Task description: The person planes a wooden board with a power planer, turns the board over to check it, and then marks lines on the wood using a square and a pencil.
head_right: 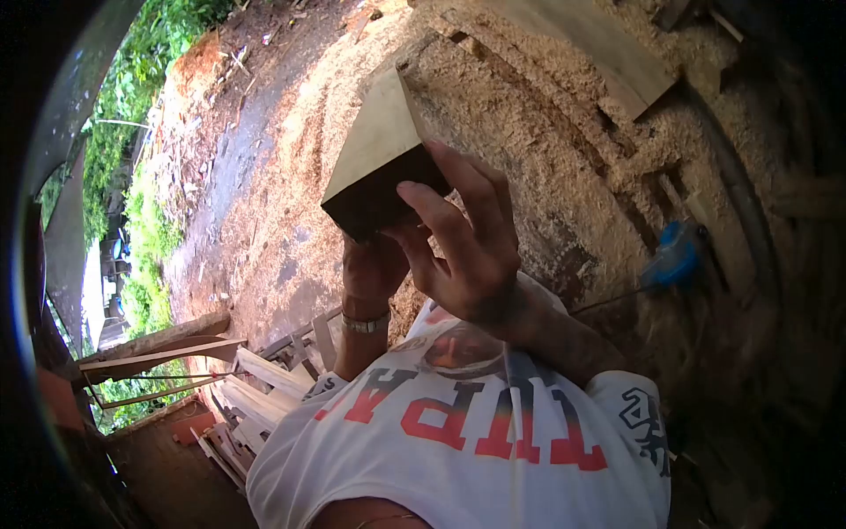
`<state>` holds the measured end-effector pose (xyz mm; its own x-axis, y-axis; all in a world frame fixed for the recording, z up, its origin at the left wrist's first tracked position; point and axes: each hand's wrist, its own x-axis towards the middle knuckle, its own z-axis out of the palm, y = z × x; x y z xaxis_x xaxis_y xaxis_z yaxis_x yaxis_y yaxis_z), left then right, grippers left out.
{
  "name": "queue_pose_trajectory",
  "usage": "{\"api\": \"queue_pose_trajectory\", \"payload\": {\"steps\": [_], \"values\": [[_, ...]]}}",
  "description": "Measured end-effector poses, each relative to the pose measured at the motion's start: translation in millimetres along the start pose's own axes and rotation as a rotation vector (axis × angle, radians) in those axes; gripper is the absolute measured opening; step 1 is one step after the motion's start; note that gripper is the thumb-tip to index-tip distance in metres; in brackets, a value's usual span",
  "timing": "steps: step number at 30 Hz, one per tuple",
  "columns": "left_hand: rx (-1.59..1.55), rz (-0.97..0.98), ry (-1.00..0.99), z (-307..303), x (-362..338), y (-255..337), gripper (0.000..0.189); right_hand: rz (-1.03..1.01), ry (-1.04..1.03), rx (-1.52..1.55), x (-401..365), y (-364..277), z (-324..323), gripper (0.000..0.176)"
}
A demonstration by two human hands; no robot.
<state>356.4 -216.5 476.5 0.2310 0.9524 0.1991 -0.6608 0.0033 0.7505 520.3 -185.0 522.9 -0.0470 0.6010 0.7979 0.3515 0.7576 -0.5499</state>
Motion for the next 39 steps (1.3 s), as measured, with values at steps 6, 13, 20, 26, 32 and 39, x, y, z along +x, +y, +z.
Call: {"api": "queue_pose_trajectory", "payload": {"steps": [6,13,20,26,32,39], "values": [[0.0,-0.021,0.104,-5,-4,-4,0.081,-0.023,0.043,0.019,1,5,2,0.045],[-0.02,-0.045,0.141,-9,-6,-5,0.079,-0.021,0.07,0.022,1,5,4,0.045],[-0.053,-0.019,0.088,-3,7,-14,0.074,0.008,0.033,-0.058,2,7,-1,0.041],[-0.141,-0.061,0.073,12,25,-12,0.069,0.051,0.076,-0.017,5,7,1,0.039],[-0.068,-0.066,0.035,15,28,-6,0.075,0.043,0.057,-0.072,5,7,-1,0.041],[-0.089,-0.06,0.033,12,29,-10,0.072,0.061,0.051,-0.057,5,9,-2,0.043]]}}
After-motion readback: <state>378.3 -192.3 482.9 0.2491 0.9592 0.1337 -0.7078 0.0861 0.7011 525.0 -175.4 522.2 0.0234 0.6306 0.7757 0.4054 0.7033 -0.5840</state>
